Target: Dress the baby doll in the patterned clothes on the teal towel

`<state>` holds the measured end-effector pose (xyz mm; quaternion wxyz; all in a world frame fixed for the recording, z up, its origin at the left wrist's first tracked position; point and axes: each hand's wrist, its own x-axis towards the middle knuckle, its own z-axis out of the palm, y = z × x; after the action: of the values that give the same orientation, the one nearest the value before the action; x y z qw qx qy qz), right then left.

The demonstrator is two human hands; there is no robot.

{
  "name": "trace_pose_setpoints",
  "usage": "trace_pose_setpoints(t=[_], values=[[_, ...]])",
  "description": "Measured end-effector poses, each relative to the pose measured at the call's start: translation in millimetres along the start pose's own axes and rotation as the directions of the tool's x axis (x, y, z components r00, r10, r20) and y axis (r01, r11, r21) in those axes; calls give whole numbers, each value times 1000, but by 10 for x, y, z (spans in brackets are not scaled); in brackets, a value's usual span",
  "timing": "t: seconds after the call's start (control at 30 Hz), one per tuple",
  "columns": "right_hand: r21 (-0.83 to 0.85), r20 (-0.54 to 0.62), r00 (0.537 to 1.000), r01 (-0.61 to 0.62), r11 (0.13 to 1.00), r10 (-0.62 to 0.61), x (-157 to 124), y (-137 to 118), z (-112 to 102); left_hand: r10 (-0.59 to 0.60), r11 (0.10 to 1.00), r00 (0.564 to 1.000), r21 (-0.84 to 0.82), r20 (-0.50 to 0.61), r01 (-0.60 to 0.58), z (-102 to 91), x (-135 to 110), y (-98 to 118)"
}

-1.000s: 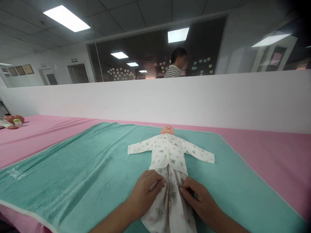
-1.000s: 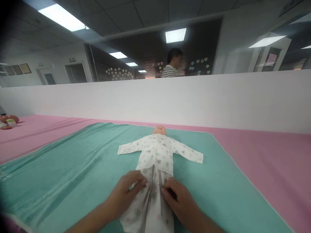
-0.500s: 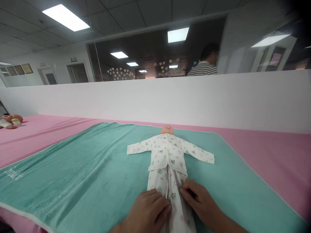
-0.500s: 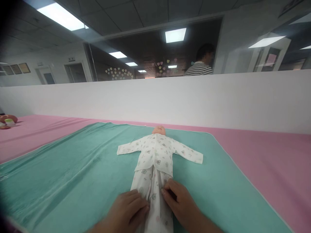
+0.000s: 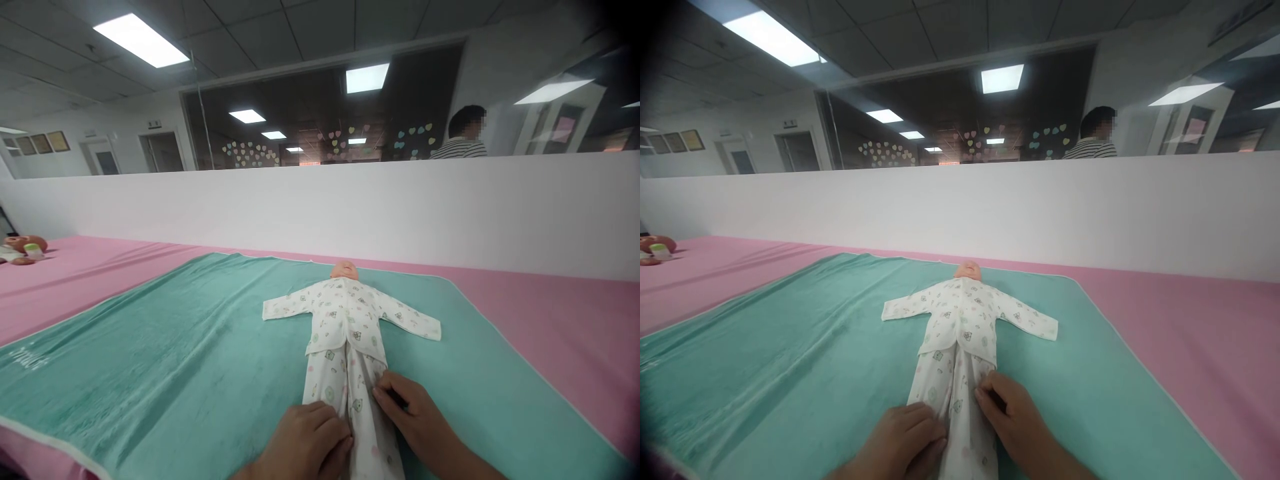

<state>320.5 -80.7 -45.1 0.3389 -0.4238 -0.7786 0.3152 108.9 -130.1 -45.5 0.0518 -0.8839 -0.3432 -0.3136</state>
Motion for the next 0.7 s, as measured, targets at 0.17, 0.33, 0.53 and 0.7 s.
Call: trace_pose_setpoints(t=[0.17, 0.33, 0.53, 0.7], values=[[12, 4, 1000, -15, 1000, 15, 9, 2, -4, 16, 1000, 1000, -1, -19, -16, -7, -2, -17], [18, 0, 1000, -15, 1000, 15, 2, -26, 15, 22, 1000, 1000, 16, 5, -22, -9, 5, 8], [77, -18, 990, -139, 987, 141, 43, 91, -276, -134, 991, 991, -25, -10, 134, -296, -111, -86], [84, -188, 913, -353, 932, 362, 63, 503, -737, -580, 795, 780, 46, -233, 605, -1019, -810, -487]])
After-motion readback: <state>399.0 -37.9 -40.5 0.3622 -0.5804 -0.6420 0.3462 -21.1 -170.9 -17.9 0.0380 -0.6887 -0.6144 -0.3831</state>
